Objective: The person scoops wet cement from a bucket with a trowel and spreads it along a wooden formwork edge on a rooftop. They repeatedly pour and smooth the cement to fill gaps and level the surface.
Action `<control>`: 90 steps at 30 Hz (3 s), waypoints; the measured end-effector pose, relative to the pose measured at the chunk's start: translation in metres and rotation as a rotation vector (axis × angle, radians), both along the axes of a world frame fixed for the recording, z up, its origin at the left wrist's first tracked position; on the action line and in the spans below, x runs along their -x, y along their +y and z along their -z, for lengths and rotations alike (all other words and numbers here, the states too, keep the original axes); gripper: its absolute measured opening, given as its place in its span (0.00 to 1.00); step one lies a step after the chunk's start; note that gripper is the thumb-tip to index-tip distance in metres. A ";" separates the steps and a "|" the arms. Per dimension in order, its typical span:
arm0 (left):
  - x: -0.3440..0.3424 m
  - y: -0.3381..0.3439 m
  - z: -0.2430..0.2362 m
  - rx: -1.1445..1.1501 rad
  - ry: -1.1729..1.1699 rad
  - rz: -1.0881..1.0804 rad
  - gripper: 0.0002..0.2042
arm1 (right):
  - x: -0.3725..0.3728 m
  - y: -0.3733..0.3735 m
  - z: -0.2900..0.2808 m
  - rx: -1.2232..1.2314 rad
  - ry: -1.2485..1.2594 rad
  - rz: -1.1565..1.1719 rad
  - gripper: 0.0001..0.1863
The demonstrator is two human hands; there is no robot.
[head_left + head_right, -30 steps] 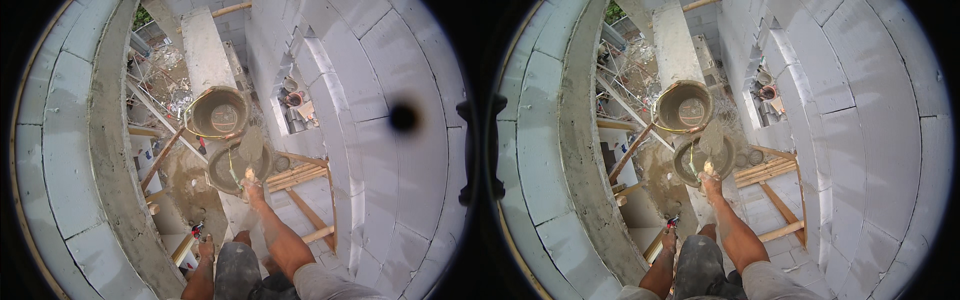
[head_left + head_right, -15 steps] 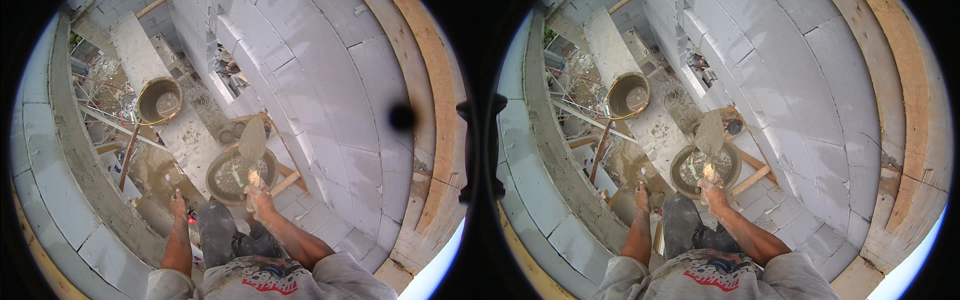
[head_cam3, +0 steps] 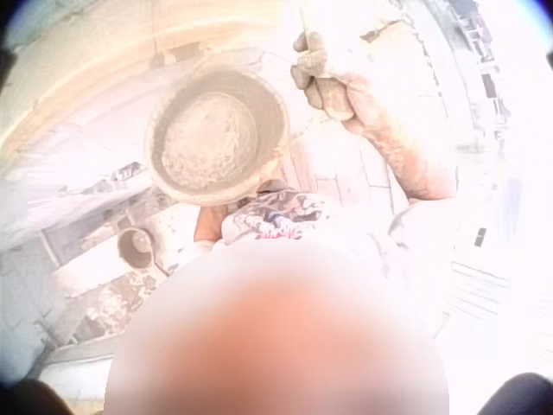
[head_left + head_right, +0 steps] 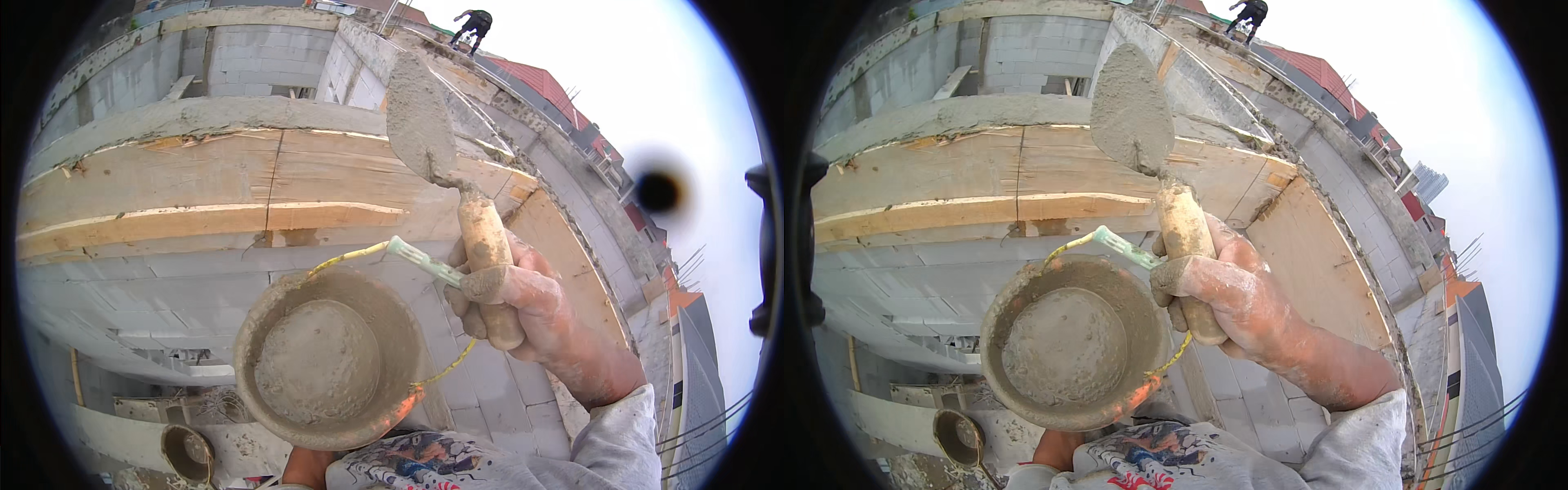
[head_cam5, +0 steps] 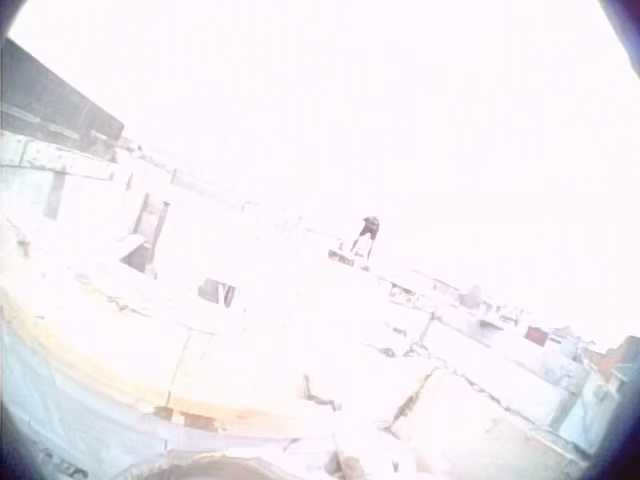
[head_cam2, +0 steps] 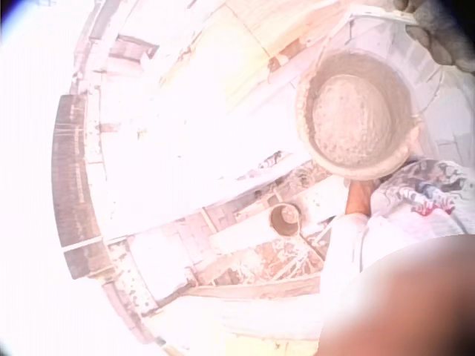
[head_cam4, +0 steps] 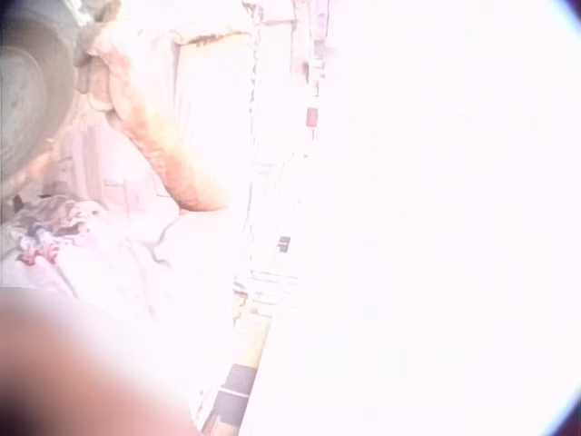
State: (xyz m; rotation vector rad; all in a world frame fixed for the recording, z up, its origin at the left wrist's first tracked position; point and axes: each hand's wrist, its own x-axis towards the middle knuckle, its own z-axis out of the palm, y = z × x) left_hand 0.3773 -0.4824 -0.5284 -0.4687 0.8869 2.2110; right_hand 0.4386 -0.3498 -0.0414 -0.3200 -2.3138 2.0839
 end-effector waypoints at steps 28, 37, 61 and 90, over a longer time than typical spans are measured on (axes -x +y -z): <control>-0.002 0.162 -0.082 0.236 0.203 0.137 0.36 | -0.061 0.089 0.046 -0.516 0.403 -0.391 0.24; 0.013 0.175 -0.121 0.189 0.328 0.214 0.36 | -0.109 0.097 0.076 -1.002 0.810 0.005 0.26; 0.221 0.393 -0.505 -0.196 0.842 -0.042 0.37 | 0.072 0.342 -0.203 -0.991 0.872 0.448 0.19; 0.275 0.432 -0.466 -0.143 0.701 -0.156 0.39 | 0.215 0.480 -0.139 -0.458 0.888 0.652 0.13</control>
